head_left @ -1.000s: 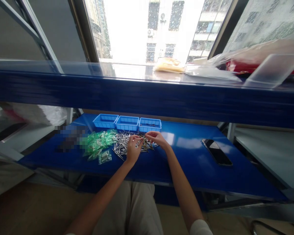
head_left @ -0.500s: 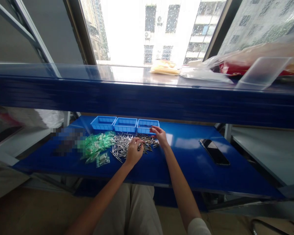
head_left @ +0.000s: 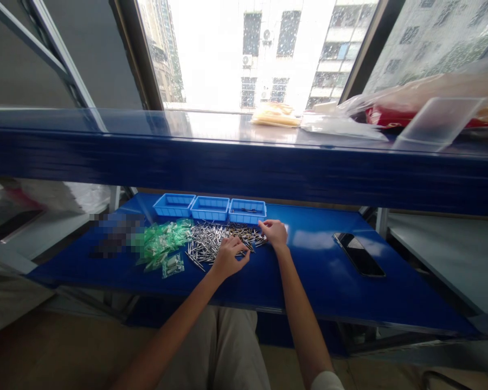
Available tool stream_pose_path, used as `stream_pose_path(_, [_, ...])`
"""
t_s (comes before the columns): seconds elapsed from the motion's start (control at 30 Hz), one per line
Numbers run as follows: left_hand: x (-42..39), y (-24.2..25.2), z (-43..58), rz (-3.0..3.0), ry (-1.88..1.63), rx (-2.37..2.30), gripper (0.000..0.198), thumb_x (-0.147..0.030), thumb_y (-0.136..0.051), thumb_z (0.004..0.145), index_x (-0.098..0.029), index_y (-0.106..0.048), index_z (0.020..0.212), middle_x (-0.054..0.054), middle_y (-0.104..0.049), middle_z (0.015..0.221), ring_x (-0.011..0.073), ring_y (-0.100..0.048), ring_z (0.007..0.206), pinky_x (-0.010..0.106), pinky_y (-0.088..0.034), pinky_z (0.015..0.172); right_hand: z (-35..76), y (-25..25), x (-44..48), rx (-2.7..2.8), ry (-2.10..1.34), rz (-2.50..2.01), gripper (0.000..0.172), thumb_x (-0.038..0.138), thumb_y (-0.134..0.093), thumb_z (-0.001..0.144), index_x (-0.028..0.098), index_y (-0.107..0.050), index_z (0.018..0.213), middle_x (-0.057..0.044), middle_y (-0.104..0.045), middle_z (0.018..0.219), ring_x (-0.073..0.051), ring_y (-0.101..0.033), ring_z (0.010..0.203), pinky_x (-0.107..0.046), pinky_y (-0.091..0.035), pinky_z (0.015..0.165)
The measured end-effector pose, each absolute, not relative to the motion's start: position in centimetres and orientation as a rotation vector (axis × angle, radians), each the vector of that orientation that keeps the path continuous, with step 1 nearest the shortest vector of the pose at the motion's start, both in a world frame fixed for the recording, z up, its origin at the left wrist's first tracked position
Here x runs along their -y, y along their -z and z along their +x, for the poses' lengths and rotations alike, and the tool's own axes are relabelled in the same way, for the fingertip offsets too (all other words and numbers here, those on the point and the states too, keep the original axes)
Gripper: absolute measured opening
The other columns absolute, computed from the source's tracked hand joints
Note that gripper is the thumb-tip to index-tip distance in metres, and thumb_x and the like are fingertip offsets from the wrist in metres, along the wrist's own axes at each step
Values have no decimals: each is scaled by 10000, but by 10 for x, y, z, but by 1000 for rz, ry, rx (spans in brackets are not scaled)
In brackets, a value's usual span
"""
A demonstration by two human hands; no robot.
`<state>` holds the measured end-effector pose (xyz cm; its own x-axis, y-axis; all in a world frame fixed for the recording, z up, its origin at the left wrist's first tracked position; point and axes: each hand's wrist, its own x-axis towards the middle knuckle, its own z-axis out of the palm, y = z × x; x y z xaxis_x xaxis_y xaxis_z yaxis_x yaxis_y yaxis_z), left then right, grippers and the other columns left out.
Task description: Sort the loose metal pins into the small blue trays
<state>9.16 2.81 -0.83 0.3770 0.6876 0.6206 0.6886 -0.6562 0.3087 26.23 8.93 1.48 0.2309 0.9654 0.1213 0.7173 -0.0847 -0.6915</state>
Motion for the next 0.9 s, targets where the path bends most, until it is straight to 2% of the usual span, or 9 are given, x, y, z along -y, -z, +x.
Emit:
stream_pose_path(0.13, [-27, 9, 92, -2670, 1049, 1291, 288, -297, -446, 794, -214, -558, 542, -22, -514, 475, 116, -489, 530, 310, -389, 699, 269, -7, -91, 1499, -573, -2031, 321, 434, -478, 780, 202, -670, 669, -32, -625, 474, -149, -575, 423, -245, -382, 461])
stream_pose_path(0.27, [-26, 10, 93, -2691, 1037, 1281, 302, -280, -432, 796, -213, -547, 525, -31, -536, 483, 99, -476, 484, 307, -384, 686, 271, 7, -98, 1466, -807, -1970, 364, 501, -477, 773, 201, -606, 610, -12, -565, 371, -136, -544, 346, -236, -383, 404])
stream_pose_path(0.37, [-27, 11, 93, -2685, 1065, 1278, 252, -254, -447, 784, -214, -567, 567, -23, -577, 553, 109, -517, 545, 305, -387, 684, 267, 12, -100, 1437, -1112, -1796, 384, 547, -509, 739, 196, -548, 587, -26, -573, 387, -164, -564, 353, -246, -410, 360])
stream_pose_path(0.47, [-29, 11, 93, -2684, 1083, 1262, 182, -229, -466, 771, -218, -599, 647, -4, -617, 664, 133, -553, 657, 314, -396, 712, 260, 12, -99, 1421, -1278, -1618, 367, 547, -591, 679, 187, -544, 624, -30, -588, 419, -175, -581, 374, -250, -446, 350])
stream_pose_path(0.63, [-30, 11, 94, -2684, 1112, 1256, 143, -204, -483, 762, -226, -623, 744, 13, -631, 758, 163, -556, 770, 343, -409, 767, 253, 12, -98, 1480, -1305, -1502, 344, 458, -707, 596, 157, -587, 711, -27, -608, 475, -157, -603, 437, -225, -493, 385])
stream_pose_path(0.9, [-32, 16, 94, -2684, 1119, 1291, 184, -164, -473, 758, -215, -627, 847, 29, -623, 855, 170, -555, 848, 355, -413, 811, 249, 20, -101, 1581, -1227, -1432, 348, 346, -723, 602, 130, -605, 848, -23, -619, 551, -135, -599, 473, -193, -480, 371])
